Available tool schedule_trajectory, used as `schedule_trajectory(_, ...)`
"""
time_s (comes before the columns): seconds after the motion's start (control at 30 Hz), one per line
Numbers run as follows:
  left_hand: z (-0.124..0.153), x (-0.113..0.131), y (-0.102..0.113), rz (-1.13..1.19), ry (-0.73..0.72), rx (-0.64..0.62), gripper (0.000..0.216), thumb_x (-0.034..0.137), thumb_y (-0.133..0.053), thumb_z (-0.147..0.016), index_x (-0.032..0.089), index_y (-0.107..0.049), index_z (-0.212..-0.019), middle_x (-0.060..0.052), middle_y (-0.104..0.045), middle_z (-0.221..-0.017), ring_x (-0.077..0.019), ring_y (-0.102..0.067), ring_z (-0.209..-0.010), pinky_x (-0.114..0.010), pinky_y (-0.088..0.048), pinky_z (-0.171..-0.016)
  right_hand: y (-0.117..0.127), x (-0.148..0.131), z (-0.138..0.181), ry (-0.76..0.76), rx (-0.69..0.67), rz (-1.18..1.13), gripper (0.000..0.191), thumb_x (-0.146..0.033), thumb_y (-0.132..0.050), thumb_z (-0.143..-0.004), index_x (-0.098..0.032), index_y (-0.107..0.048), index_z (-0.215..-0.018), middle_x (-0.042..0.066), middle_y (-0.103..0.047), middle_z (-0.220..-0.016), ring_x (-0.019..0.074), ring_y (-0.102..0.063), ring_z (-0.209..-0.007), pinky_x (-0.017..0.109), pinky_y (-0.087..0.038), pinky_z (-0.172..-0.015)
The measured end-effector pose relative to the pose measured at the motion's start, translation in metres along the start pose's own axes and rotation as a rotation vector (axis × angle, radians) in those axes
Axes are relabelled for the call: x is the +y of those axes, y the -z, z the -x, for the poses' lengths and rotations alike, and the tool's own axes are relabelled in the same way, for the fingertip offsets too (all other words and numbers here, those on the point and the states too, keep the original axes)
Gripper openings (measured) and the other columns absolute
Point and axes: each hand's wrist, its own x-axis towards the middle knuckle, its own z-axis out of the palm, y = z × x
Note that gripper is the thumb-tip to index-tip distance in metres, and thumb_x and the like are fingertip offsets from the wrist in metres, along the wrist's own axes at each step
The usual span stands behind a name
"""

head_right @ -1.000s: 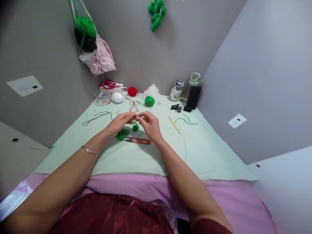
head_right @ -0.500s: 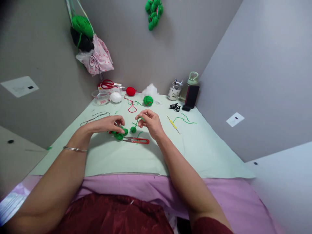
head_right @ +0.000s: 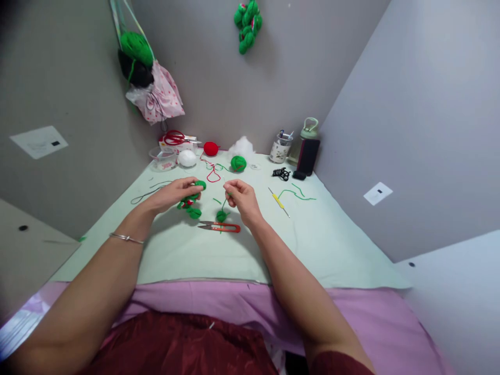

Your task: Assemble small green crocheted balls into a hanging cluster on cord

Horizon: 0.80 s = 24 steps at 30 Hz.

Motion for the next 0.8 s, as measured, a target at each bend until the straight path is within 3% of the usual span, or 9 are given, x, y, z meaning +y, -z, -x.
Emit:
schedule_trajectory(0.13,-0.001,0.002,-0.01,0.185,-0.011,0.031,0.05,0.067,-0.056,-0.084,0.018,-0.061,-0.092,-0.002,-0.059,-0.067,-0.0102,-0.045,-0.053,-0.023,-0.029,-0.047,-0.004,0.0,0.003,0.003,-0.059,0.018,0.033,-0.043,-0.078,-0.07,-0.018,-0.06,-0.079,-0.005,-0.056,-0.058,0.0057,-0.043,-0.045,0.022,-0.03,-0.046)
schedule_trajectory(0.23,-0.003,0.001,-0.018,0.236,-0.002,0.009,0.057,0.073,-0.053,-0.082,0.018,-0.063,-0.094,-0.002,-0.059,-0.063,-0.0101,-0.042,-0.05,-0.024,-0.028,-0.045,-0.006,0.0,0.005,0.016,-0.133,0.032,0.036,-0.041,-0.079,-0.071,-0.017,-0.065,-0.094,-0.006,-0.058,-0.059,0.007,-0.046,-0.047,0.022,-0.035,-0.048)
schedule_trajectory(0.33,-0.003,-0.001,-0.025,0.203,0.0,-0.006,0.059,0.075,-0.049,-0.083,0.017,-0.062,-0.084,-0.003,-0.059,-0.061,-0.0097,-0.041,-0.047,-0.024,-0.028,-0.044,-0.007,0.001,0.006,0.011,-0.232,0.067,0.047,-0.042,-0.079,-0.072,-0.018,-0.065,-0.11,-0.006,-0.059,-0.061,0.0081,-0.05,-0.049,0.023,-0.038,-0.049)
schedule_trajectory(0.43,-0.003,-0.001,-0.031,0.151,-0.017,-0.032,0.062,0.076,-0.045,-0.084,0.018,-0.059,-0.071,-0.003,-0.058,-0.055,-0.0101,-0.041,-0.046,-0.024,-0.03,-0.044,-0.008,0.003,0.007,-0.004,-0.291,0.092,0.05,-0.044,-0.08,-0.071,-0.017,-0.065,-0.11,-0.007,-0.058,-0.061,0.0088,-0.051,-0.048,0.024,-0.039,-0.048)
schedule_trajectory(0.67,-0.002,0.0,-0.039,0.16,0.007,-0.127,0.065,0.077,-0.041,-0.085,0.018,-0.063,-0.072,-0.003,-0.057,-0.051,-0.0108,-0.041,-0.043,-0.026,-0.031,-0.044,-0.011,0.004,0.008,0.026,-0.267,0.117,0.045,-0.044,-0.076,-0.074,-0.017,-0.066,-0.108,-0.008,-0.055,-0.058,0.0081,-0.048,-0.046,0.024,-0.038,-0.047)
schedule_trajectory(0.8,-0.006,-0.004,-0.038,0.237,0.023,-0.097,0.067,0.079,-0.041,-0.084,0.017,-0.065,-0.086,-0.006,-0.065,-0.067,-0.0097,-0.044,-0.046,-0.024,-0.031,-0.044,-0.01,0.002,0.006,0.015,-0.172,0.12,0.039,-0.043,-0.077,-0.071,-0.016,-0.067,-0.098,-0.008,-0.053,-0.053,0.008,-0.047,-0.042,0.023,-0.033,-0.043)
